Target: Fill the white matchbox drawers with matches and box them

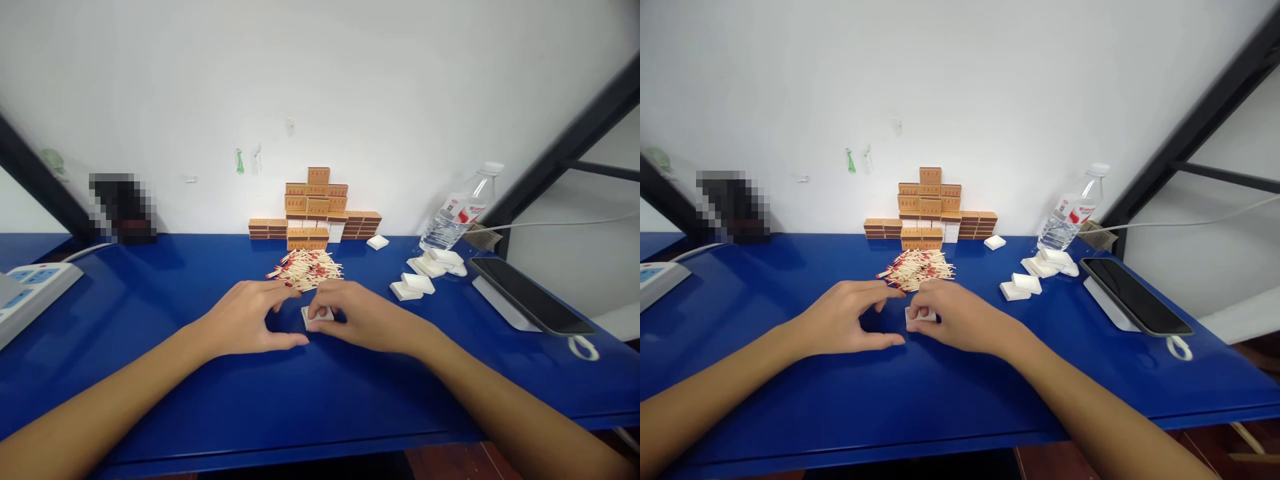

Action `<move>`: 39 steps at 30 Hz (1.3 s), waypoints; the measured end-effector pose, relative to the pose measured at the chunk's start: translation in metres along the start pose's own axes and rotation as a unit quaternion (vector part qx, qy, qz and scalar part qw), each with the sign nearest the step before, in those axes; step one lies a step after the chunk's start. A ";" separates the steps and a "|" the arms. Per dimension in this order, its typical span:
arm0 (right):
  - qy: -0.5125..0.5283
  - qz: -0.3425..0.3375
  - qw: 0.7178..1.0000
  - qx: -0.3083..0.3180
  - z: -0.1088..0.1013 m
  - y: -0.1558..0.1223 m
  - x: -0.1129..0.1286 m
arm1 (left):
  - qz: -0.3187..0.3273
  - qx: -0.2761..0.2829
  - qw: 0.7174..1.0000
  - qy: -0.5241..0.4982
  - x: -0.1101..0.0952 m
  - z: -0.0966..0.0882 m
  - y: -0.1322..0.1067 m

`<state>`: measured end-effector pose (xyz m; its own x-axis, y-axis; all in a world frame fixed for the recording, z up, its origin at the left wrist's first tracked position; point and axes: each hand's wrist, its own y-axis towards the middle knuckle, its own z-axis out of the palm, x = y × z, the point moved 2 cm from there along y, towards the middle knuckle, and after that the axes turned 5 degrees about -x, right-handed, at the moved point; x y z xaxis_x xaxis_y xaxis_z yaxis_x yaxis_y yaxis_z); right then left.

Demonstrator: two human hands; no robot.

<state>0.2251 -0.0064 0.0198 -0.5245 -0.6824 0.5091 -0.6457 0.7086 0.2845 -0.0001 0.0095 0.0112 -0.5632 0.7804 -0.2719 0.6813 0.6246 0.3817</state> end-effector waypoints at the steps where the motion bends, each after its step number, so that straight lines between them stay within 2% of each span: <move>1: -0.006 0.011 1.000 -0.019 -0.004 0.000 -0.006 | 0.001 0.007 1.000 0.001 0.000 0.002 0.000; 3: -0.052 0.046 0.995 -0.067 -0.014 -0.001 -0.023 | -0.007 0.011 1.000 0.001 0.000 0.006 0.000; 5: -0.114 0.088 0.986 -0.083 -0.023 -0.001 -0.042 | -0.023 0.007 1.000 -0.003 0.000 0.010 0.000; 8: -0.115 0.123 0.984 -0.053 -0.023 0.000 -0.061 | -0.035 0.001 0.999 -0.008 0.000 0.015 0.000; 12: -0.094 0.141 0.985 -0.015 -0.015 0.003 -0.070 | -0.022 0.003 1.000 -0.015 -0.001 0.017 0.000; 17: -0.085 0.138 0.987 -0.009 -0.019 -0.002 -0.061 | -0.004 -0.009 1.000 -0.016 -0.002 0.011 0.003; 21: -0.025 0.092 0.995 -0.036 -0.015 -0.003 -0.030 | -0.014 -0.009 1.000 -0.011 -0.001 0.010 0.004; 25: -0.009 0.055 0.998 -0.002 0.000 0.000 -0.008 | -0.017 -0.009 1.000 -0.013 0.000 0.009 0.003; 31: -0.061 0.032 0.993 -0.091 0.002 0.008 -0.024 | -0.006 -0.002 1.000 0.001 -0.001 0.005 0.002; 39: -0.092 0.063 0.992 -0.056 0.015 0.023 -0.037 | 0.004 0.010 1.000 -0.001 0.001 0.007 0.000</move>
<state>0.2211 0.0320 -0.0048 -0.6960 -0.6016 0.3921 -0.5086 0.7984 0.3223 0.0025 0.0107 0.0051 -0.5569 0.7849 -0.2716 0.6945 0.6194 0.3661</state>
